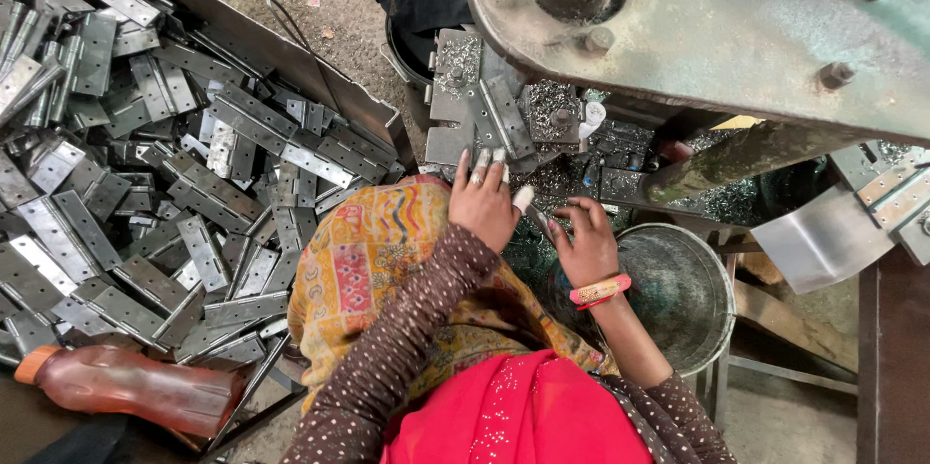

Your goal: The person sits at a manual press machine, repeatedly picking up small metal brackets from a bin, placing them into the press, and operating the lever to process them. The processed parts are then removed and placed into a metal bowl.

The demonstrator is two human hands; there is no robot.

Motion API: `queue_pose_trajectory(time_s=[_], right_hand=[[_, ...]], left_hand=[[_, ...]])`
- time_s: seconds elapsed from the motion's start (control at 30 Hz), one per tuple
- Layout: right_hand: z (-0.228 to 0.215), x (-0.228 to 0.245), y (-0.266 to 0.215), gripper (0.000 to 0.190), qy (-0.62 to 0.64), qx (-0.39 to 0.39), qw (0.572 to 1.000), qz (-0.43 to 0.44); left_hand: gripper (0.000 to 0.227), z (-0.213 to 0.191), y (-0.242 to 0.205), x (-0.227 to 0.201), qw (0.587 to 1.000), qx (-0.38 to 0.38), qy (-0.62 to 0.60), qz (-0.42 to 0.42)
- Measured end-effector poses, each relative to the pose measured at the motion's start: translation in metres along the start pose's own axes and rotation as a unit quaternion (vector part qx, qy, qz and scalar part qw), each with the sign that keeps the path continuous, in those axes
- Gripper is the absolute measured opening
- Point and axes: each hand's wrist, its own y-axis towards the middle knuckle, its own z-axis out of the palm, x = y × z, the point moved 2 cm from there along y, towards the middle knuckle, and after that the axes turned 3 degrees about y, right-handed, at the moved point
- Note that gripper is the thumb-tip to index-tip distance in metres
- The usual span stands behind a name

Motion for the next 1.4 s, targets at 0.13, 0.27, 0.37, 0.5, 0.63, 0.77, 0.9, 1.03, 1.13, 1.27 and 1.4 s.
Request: queue_pose_trajectory(time_s=[0.13, 0.27, 0.37, 0.5, 0.63, 0.77, 0.9, 1.03, 1.13, 1.27, 1.4], right_hand=[[0.0, 0.0, 0.0, 0.019, -0.005, 0.0, 1.0, -0.005], [-0.001, 0.002, -0.001, 0.02, -0.009, 0.002, 1.0, -0.014], [0.0, 0.002, 0.001, 0.02, -0.004, 0.0, 1.0, -0.004], [0.001, -0.002, 0.0, 0.02, -0.003, 0.005, 1.0, 0.002], [0.002, 0.001, 0.003, 0.02, -0.013, 0.012, 1.0, -0.019], [0.001, 0.004, 0.001, 0.019, -0.004, 0.014, 1.0, -0.016], [0.004, -0.004, -0.005, 0.02, -0.029, 0.008, 0.999, -0.027], [0.038, -0.03, -0.025, 0.038, -0.119, 0.11, 0.987, 0.015], [0.082, -0.06, -0.052, 0.047, -0.188, 0.284, 0.931, 0.131], [0.116, -0.093, -0.071, 0.049, -0.146, 0.317, 0.919, 0.181], [0.097, -0.105, -0.045, 0.073, -0.058, 0.355, 0.924, 0.128]], left_hand=[[0.044, 0.0, 0.022, -0.002, 0.996, 0.007, 0.065, -0.061], [0.049, 0.007, 0.073, 0.013, 0.99, -0.002, -0.026, -0.141], [0.063, 0.014, 0.082, 0.02, 0.989, 0.062, -0.021, -0.132], [0.058, 0.019, 0.051, 0.016, 0.996, 0.033, 0.017, -0.087], [0.048, 0.017, 0.022, 0.01, 0.993, -0.099, 0.016, -0.062], [0.042, 0.024, 0.038, 0.013, 0.998, -0.027, -0.023, -0.047], [0.042, 0.025, 0.054, 0.016, 0.998, -0.031, -0.028, -0.049], [0.042, 0.024, 0.055, 0.019, 0.997, -0.047, -0.026, -0.053], [0.042, 0.024, 0.057, 0.022, 0.998, -0.021, -0.027, -0.044], [0.034, 0.024, 0.05, 0.029, 0.998, -0.053, -0.014, -0.037], [0.037, 0.033, 0.047, 0.024, 0.999, -0.029, -0.022, -0.023]])
